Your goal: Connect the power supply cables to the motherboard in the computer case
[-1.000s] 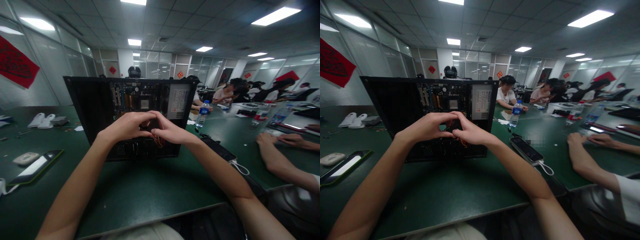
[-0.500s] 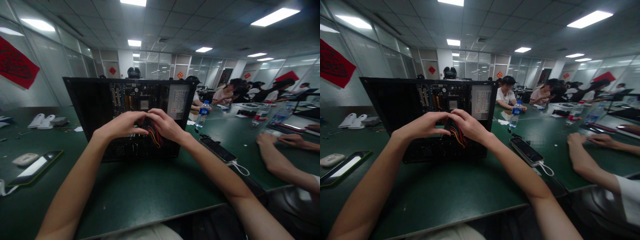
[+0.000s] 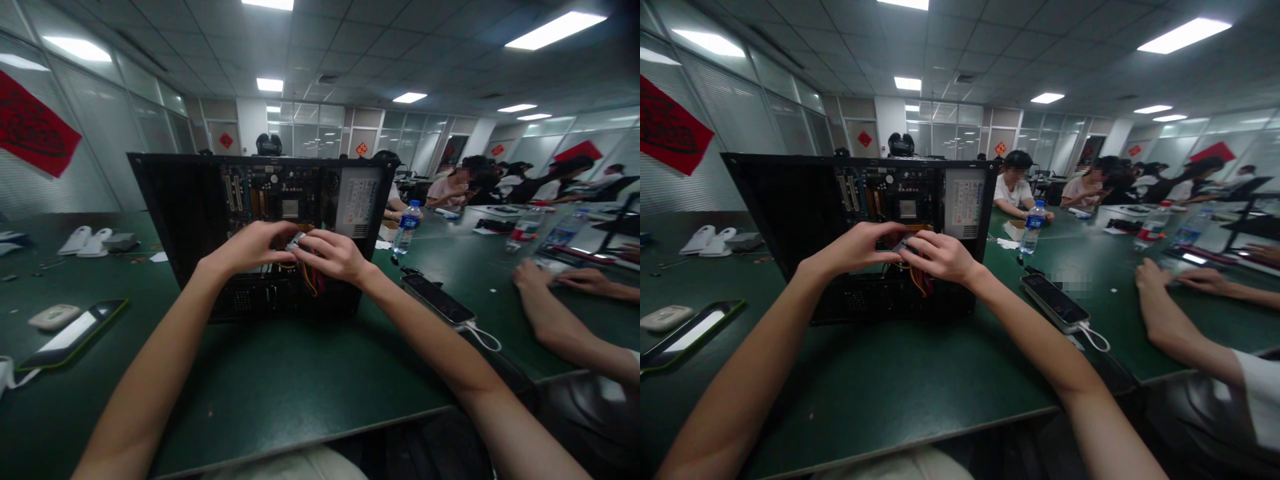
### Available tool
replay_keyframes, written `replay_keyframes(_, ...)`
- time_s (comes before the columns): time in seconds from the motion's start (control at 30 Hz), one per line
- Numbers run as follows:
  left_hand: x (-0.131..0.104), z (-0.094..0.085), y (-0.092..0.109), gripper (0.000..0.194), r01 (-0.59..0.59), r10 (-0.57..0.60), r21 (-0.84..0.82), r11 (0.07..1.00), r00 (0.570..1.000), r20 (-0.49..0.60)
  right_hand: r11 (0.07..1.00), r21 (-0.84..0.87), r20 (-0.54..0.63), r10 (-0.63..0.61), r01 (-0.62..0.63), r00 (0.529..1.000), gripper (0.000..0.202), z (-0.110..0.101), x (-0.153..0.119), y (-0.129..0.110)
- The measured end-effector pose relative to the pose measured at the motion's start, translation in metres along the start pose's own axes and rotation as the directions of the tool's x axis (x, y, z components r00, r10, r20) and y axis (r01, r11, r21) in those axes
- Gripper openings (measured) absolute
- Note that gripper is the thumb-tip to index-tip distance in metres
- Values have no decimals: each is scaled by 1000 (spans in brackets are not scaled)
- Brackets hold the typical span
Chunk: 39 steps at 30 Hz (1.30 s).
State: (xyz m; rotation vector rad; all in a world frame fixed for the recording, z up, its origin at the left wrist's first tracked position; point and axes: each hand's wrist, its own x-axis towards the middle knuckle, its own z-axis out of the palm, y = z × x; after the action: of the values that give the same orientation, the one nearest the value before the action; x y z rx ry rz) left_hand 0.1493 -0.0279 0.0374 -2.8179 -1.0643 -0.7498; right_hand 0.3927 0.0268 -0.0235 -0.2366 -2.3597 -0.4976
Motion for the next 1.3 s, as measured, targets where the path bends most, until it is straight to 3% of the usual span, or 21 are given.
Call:
replay_keyframes(0.3,6,18,-13,42,21,-21,10,1000,999,-49,983,-19,6,180,-180,984,37,12,4,-11)
replay_keyframes(0.6,4,13,-11,39,4,-3,40,999,999,-42,965,-66,-13,254,-254,967,41,13,10,-19)
replay_keyframes(0.77,4,15,-7,23,-15,34,236,972,997,-74,953,-128,-30,273,-274,962,41,10,12,-23)
replay_keyframes(0.9,7,20,-3,29,-47,85,358,932,992,-91,939,-187,-34,287,-288,957,39,10,13,-25)
replay_keyframes(1.0,10,24,-6,24,-12,58,421,907,994,-95,910,-261,-10,333,-324,943,36,15,16,-25)
replay_keyframes(1.13,13,33,-19,23,38,-3,448,893,997,-79,854,-351,113,446,-384,888,30,22,22,-24)
replay_keyframes(1.3,9,46,-48,24,181,-176,453,873,983,-53,768,-434,263,608,-471,749,30,31,27,-15)
